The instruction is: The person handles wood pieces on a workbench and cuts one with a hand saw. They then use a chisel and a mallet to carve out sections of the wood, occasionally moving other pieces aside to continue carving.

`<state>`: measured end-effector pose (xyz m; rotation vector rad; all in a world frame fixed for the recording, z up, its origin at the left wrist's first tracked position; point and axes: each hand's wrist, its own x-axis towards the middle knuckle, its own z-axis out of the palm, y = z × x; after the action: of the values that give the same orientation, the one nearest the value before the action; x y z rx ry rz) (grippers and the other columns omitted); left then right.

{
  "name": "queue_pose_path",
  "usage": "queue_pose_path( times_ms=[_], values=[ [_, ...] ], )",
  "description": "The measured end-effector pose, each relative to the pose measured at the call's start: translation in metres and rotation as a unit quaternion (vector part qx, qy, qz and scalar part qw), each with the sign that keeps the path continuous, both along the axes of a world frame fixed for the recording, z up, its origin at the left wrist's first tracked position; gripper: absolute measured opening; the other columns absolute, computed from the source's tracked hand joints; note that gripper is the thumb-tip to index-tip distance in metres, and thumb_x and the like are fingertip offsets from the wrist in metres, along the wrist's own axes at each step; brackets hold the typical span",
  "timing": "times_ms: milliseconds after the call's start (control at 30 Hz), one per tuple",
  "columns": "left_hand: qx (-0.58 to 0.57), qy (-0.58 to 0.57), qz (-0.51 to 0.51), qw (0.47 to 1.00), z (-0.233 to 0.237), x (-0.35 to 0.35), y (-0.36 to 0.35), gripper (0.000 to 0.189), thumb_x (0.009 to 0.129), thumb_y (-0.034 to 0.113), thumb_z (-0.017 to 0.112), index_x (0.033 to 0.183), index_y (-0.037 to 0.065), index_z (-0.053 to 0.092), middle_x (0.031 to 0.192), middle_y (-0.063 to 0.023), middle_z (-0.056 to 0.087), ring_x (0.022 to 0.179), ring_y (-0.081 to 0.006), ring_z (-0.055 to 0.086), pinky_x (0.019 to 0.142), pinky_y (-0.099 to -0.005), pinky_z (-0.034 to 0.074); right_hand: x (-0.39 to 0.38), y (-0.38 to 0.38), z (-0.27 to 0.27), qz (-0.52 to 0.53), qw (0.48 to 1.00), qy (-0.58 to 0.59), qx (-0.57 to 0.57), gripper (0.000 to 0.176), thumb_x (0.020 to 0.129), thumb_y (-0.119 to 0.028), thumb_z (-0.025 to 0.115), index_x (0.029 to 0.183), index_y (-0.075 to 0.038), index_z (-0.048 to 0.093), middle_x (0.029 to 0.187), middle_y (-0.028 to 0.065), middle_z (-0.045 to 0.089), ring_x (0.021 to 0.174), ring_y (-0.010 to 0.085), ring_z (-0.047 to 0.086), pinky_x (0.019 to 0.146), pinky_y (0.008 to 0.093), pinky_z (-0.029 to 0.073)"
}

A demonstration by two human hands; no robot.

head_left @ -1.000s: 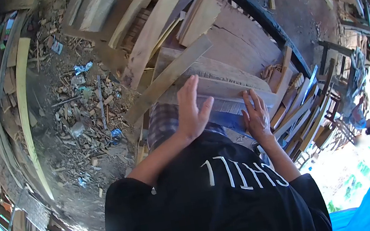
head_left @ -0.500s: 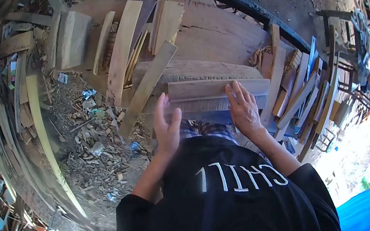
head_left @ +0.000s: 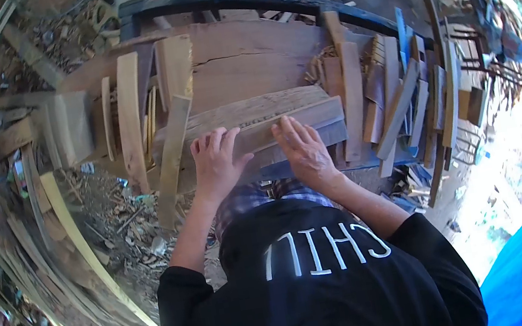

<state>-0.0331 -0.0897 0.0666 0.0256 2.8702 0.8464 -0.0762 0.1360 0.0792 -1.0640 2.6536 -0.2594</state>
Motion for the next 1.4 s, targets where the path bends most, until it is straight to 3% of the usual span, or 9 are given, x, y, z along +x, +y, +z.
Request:
queue_pose_path(
  times_ms=[433,500,833,1000,1067,1167,1300,1367,1400],
  values=[
    [0.024,0.079,-0.063,0.995,-0.030,-0.023,0.040,0.052,0.080,0.041,0.074,0.121,0.013,0.060,0.113,-0.0087,0.054,0.106,-0.0301,0.050,0.092,-0.0440,0.040,0.003,0.023,-0.006,-0.059,0.993,-0.031,-0.093,0.058,0.083,-0.008,0.054,0.138,0.004,0.045,0.144,0.0202,0.041,0.136,0.0320,0.040,0.109,0.0455,0.033],
    [-0.001,0.059,-0.064,0.996,-0.024,-0.024,0.041,0.052,0.082,0.045,0.071,0.121,0.013,0.060,0.112,-0.0090,0.054,0.106,-0.0307,0.050,0.093,-0.0444,0.039,0.003,0.041,-0.007,-0.145,0.980,-0.041,-0.128,0.060,0.080,-0.005,0.057,0.139,0.001,0.046,0.147,0.0164,0.040,0.138,0.0296,0.038,0.112,0.0451,0.030],
    [-0.036,0.105,-0.075,0.991,-0.019,-0.036,0.068,0.037,0.087,0.034,0.068,0.118,0.015,0.062,0.108,-0.0070,0.054,0.104,-0.0293,0.051,0.090,-0.0439,0.040,0.003,0.072,-0.008,-0.142,0.988,0.031,-0.044,0.062,0.080,-0.010,0.057,0.140,0.000,0.045,0.145,0.0144,0.041,0.137,0.0287,0.038,0.106,0.0499,0.033],
    [0.054,0.106,0.018,0.993,-0.046,-0.077,0.129,0.018,0.091,0.029,0.063,0.100,0.014,0.066,0.095,-0.0074,0.059,0.093,-0.0309,0.057,0.084,-0.0448,0.042,0.006,0.076,-0.018,-0.140,0.984,0.051,-0.098,0.053,0.077,-0.009,0.057,0.129,0.002,0.054,0.143,0.0159,0.041,0.134,0.0316,0.040,0.100,0.0503,0.034],
    [0.056,0.135,0.052,0.988,-0.049,-0.094,0.149,0.019,0.095,0.031,0.057,0.095,0.014,0.066,0.098,-0.0075,0.061,0.092,-0.0325,0.059,0.082,-0.0462,0.044,0.005,0.080,-0.017,-0.117,0.990,0.031,-0.065,0.045,0.086,-0.016,0.053,0.127,0.002,0.055,0.143,0.0154,0.039,0.136,0.0293,0.036,0.102,0.0528,0.035],
    [-0.082,0.046,0.101,0.990,-0.051,-0.102,0.163,0.035,0.099,0.039,0.046,0.094,0.013,0.069,0.098,-0.0115,0.064,0.092,-0.0356,0.060,0.082,-0.0478,0.046,0.002,0.079,-0.018,-0.128,0.988,0.022,-0.088,0.039,0.086,-0.016,0.054,0.120,0.002,0.059,0.142,0.0152,0.040,0.136,0.0291,0.036,0.101,0.0526,0.035],
    [-0.118,0.064,0.084,0.987,-0.044,-0.102,0.170,0.035,0.099,0.035,0.047,0.084,0.009,0.065,0.093,-0.0129,0.064,0.089,-0.0365,0.059,0.080,-0.0483,0.046,-0.006,0.101,-0.017,-0.123,0.976,0.019,-0.178,0.036,0.083,-0.016,0.057,0.116,0.000,0.060,0.131,0.0141,0.049,0.126,0.0287,0.045,0.098,0.0487,0.038],
    [-0.122,0.110,0.067,0.984,-0.050,-0.101,0.167,0.035,0.100,0.035,0.048,0.084,0.009,0.064,0.091,-0.0131,0.063,0.088,-0.0369,0.059,0.077,-0.0488,0.046,-0.007,0.132,-0.014,-0.252,0.920,0.023,-0.298,0.036,0.078,-0.012,0.062,0.113,-0.003,0.062,0.120,0.0134,0.056,0.114,0.0298,0.054,0.093,0.0449,0.041],
    [-0.124,0.154,0.055,0.979,-0.053,-0.101,0.166,0.035,0.100,0.036,0.048,0.084,0.009,0.063,0.089,-0.0132,0.062,0.086,-0.0372,0.058,0.074,-0.0494,0.045,-0.011,0.156,-0.006,-0.307,0.897,0.105,-0.300,0.035,0.076,-0.008,0.063,0.111,-0.004,0.064,0.111,0.0137,0.061,0.101,0.0323,0.060,0.087,0.0434,0.045]
  ],
)
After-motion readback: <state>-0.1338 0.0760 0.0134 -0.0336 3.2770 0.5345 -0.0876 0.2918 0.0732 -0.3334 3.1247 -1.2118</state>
